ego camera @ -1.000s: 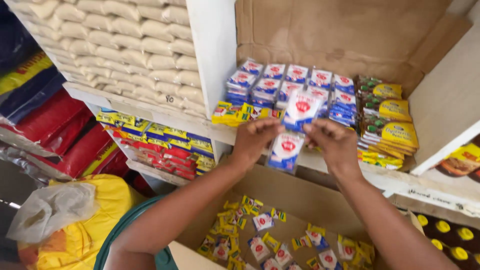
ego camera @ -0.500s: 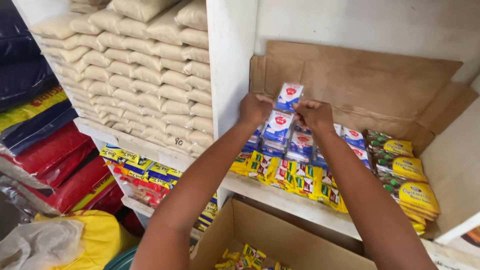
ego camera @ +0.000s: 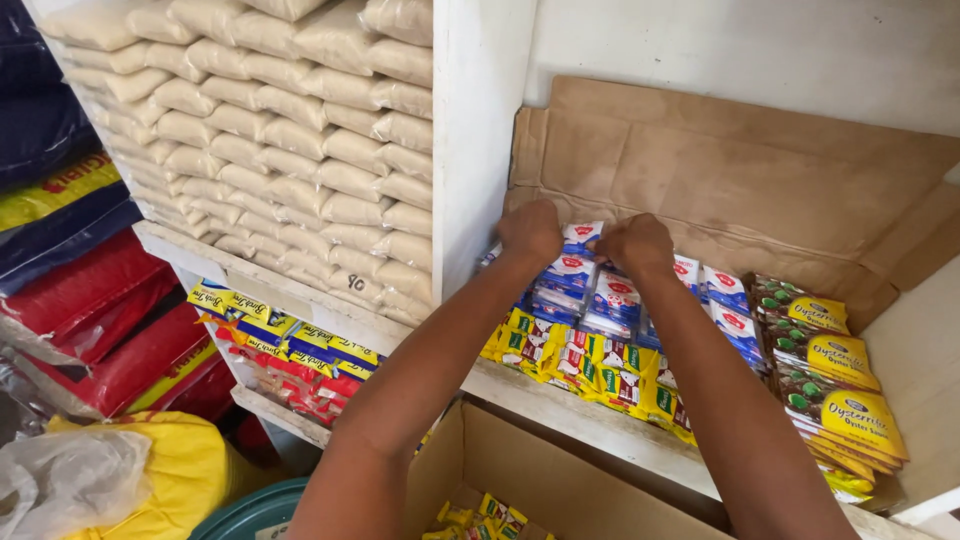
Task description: Organizing and stocking small seasoning packets from a cardboard box onto store shelves.
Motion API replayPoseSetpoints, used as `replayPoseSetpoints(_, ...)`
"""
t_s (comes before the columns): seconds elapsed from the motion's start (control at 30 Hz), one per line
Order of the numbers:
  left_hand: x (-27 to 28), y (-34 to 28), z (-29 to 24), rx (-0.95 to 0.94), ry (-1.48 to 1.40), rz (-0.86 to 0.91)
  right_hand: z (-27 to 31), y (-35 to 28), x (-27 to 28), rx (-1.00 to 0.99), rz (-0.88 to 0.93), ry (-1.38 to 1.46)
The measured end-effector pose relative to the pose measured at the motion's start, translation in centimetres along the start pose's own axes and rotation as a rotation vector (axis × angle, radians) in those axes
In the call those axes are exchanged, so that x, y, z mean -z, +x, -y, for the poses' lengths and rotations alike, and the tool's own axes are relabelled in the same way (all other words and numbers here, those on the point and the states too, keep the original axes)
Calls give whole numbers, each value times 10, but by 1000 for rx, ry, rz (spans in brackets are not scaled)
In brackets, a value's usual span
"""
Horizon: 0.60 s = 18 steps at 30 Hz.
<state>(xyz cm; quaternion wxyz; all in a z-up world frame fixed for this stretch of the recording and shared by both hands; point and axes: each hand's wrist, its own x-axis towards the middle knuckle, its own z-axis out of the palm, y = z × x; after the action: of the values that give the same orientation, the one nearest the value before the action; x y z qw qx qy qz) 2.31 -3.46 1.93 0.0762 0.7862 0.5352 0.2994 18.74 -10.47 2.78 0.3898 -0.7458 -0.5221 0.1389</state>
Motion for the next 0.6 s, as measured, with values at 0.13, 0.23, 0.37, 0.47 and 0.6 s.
replayPoseSetpoints(0.13, 1, -4, -5, -27, 31, -21, 19, -20, 1, 8, -101, -232)
replayPoseSetpoints(0.23, 0, -4, -6, -70, 85, -36, 20, -22, -2, 89, -174, -440)
replayPoseSetpoints(0.37, 2, -10, -2, -198, 158, -82, 14, -13, -5, 67, -115, -533)
replayPoseSetpoints(0.47, 21, -25, -11, -245, 159, -58, 9, -9, -3, 119, -140, -560)
replayPoseSetpoints(0.6, 14, -25, -17, -233, 158, 11, 25, -28, 6, 130, -71, -637)
